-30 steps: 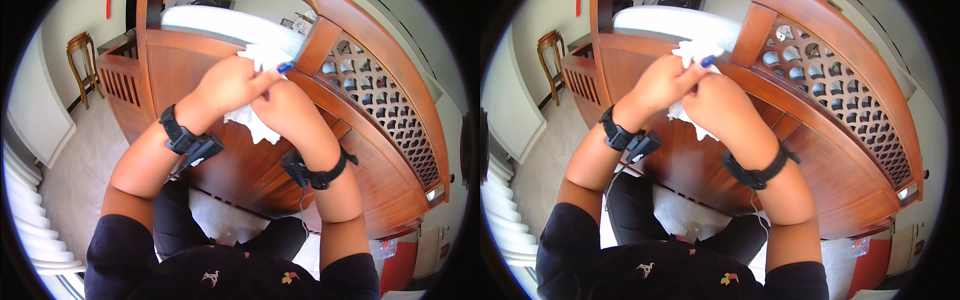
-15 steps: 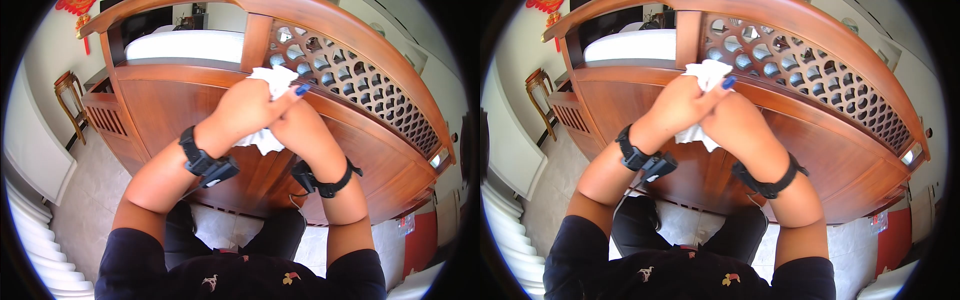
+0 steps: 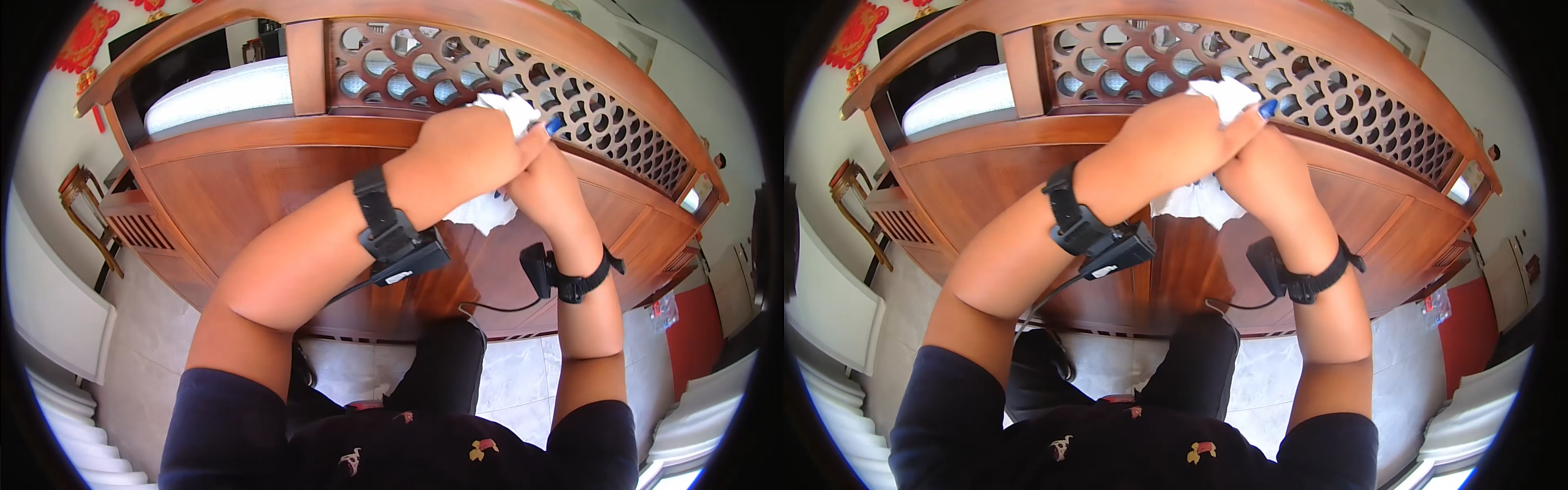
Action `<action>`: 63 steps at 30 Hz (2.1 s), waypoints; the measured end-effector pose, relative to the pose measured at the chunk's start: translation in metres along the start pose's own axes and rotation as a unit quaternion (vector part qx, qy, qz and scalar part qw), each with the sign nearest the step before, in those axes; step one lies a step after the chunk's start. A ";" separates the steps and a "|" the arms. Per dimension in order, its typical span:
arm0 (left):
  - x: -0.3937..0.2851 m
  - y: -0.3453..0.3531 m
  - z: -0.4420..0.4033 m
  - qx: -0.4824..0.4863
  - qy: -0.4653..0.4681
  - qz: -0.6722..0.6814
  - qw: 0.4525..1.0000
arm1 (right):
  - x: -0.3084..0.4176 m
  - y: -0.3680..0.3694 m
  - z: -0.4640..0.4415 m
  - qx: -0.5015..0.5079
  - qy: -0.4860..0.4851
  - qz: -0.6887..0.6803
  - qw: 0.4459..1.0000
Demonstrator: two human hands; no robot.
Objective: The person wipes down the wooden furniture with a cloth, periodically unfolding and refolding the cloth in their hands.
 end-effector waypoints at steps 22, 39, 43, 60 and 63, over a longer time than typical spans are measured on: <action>0.056 -0.093 0.024 0.148 -0.250 -0.102 0.951 | 0.117 0.043 -0.055 -0.043 -0.293 0.195 0.935; 0.013 -0.041 -0.019 0.207 -0.128 -0.030 0.970 | 0.049 -0.004 -0.037 0.085 -0.160 -0.116 0.977; -0.014 -0.021 -0.034 0.201 -0.094 -0.041 0.974 | 0.023 -0.021 -0.026 -0.017 -0.202 0.135 0.970; -0.077 0.059 -0.088 0.175 0.000 -0.056 0.983 | -0.075 -0.076 -0.003 -0.132 -0.199 0.402 0.884; -0.085 0.071 -0.096 0.186 -0.016 -0.050 0.981 | -0.090 -0.083 -0.001 -0.124 -0.179 0.402 0.889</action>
Point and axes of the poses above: each hand's wrist, its own z-axis away from the middle knuckle, its own y-axis out of the palm, x = y × z, the point moved 5 cm from there along -z, towards the middle knuckle, and after that the axes turned 5 degrees about y, right-handed, at the moved point
